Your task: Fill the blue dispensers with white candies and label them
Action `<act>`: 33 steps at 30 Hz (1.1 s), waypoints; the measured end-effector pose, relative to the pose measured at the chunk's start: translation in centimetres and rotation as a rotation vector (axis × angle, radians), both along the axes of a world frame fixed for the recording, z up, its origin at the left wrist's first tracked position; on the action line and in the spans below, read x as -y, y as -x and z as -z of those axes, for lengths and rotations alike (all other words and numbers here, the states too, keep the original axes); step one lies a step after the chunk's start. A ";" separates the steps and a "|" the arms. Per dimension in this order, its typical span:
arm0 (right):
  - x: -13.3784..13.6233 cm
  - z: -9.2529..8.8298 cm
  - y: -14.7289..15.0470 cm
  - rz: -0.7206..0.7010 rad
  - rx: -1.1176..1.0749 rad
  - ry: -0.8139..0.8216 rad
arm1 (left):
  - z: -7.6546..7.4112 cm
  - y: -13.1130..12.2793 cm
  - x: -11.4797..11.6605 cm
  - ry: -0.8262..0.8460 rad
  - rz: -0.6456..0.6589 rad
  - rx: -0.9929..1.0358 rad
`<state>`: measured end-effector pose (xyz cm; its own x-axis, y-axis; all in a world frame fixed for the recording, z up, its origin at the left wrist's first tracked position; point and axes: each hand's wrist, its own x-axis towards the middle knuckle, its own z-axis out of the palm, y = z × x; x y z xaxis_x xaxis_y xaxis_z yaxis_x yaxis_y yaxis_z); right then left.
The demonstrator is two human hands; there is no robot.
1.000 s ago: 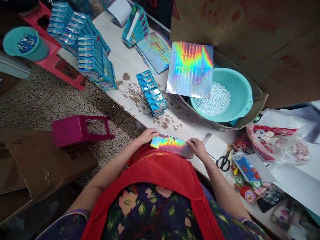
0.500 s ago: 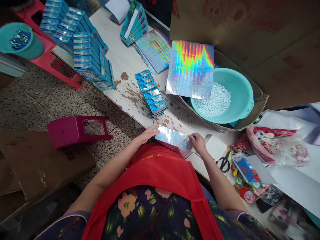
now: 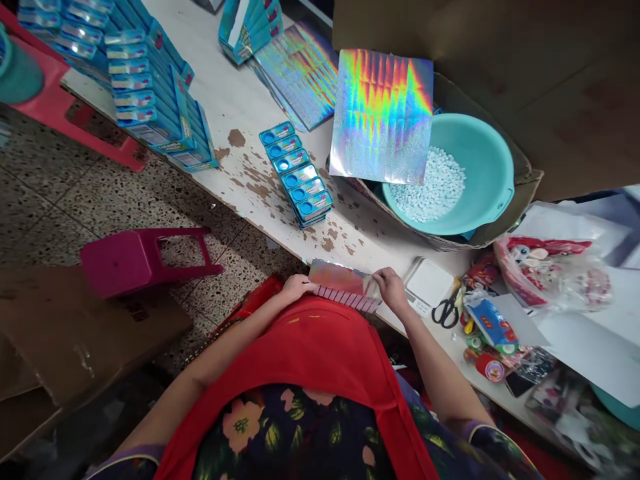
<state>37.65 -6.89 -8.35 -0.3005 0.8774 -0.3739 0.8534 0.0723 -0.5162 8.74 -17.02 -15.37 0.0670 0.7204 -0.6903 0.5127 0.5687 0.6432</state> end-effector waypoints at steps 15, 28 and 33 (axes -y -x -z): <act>-2.1 1.1 -2.5 0.032 -0.089 0.023 | -5.1 -5.8 -13.2 -0.404 0.505 -0.149; -0.7 1.2 4.2 -0.104 0.093 -0.353 | -3.2 -6.3 -14.8 -0.332 0.548 -0.086; -0.7 1.9 4.3 -0.088 0.103 -0.318 | -3.5 -6.3 -15.3 -0.326 0.566 -0.066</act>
